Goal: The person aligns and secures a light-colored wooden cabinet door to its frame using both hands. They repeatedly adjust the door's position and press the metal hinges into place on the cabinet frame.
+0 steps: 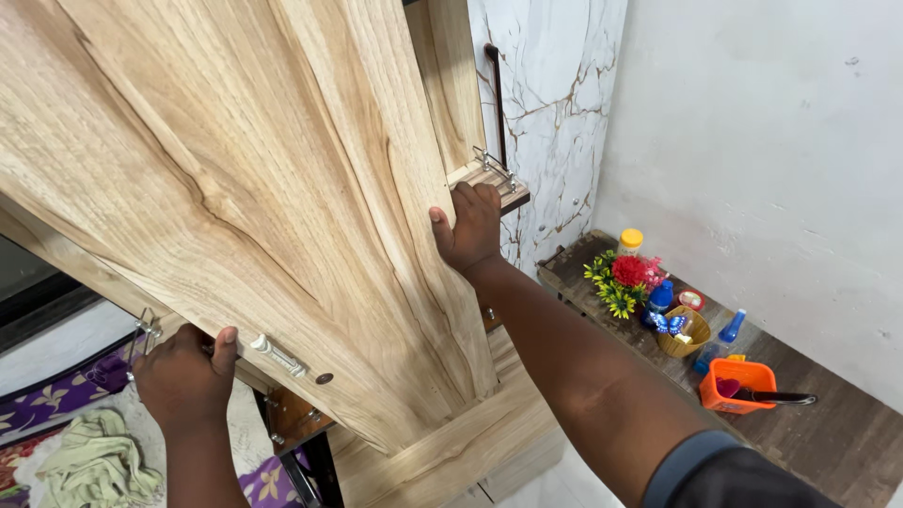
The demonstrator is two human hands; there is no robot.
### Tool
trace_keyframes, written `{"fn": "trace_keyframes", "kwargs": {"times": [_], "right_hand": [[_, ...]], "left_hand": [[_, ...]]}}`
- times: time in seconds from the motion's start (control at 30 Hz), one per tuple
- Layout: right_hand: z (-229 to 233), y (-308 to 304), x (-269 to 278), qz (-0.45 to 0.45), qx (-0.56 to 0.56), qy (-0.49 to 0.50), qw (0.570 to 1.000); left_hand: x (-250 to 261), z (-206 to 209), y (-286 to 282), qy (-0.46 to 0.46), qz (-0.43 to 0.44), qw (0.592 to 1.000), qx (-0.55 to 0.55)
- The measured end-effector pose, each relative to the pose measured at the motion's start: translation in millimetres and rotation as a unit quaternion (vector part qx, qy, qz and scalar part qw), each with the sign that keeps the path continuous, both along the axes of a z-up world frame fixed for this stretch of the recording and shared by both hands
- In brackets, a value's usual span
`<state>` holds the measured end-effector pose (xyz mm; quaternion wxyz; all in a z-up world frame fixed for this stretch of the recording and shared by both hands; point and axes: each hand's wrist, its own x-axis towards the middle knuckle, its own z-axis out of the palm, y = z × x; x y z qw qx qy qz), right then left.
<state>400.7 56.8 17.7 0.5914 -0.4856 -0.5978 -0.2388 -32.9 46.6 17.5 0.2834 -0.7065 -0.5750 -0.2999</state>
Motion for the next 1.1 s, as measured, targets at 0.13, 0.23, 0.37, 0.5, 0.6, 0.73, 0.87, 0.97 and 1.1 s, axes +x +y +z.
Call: {"fn": "trace_keyframes", "kwargs": {"times": [0.13, 0.23, 0.37, 0.5, 0.6, 0.73, 0.87, 0.97, 1.1], "right_hand": [[-4, 3, 5, 0.006, -0.005, -0.001, 1.0], [-4, 8, 6, 0.015, -0.003, -0.004, 1.0], [-3, 20, 7, 0.016, -0.004, -0.008, 1.0], [-3, 27, 7, 0.031, 0.009, -0.015, 0.999], [1, 29, 8, 0.044, -0.017, -0.007, 0.999], [4, 38, 8, 0.066, 0.001, -0.002, 0.998], [-1, 51, 8, 0.072, 0.004, -0.007, 0.997], [-1, 78, 21, 0.074, -0.001, -0.003, 0.997], [-3, 89, 17, 0.065, 0.029, -0.007, 0.997]], "left_hand": [[-1, -5, 2, 0.01, -0.001, 1.0, 0.006], [2, -6, -2, 0.005, 0.003, 1.0, 0.008], [7, -4, -11, 0.003, 0.028, 1.0, 0.002], [12, -3, -12, 0.007, 0.041, 0.999, -0.004], [15, -2, -14, 0.008, 0.05, 0.999, -0.003], [19, -4, -15, 0.008, 0.069, 0.998, 0.0], [19, -8, -12, 0.007, 0.083, 0.997, -0.003], [32, -3, 2, -0.001, 0.08, 0.997, 0.002], [31, -10, 4, 0.012, 0.091, 0.995, 0.029]]}}
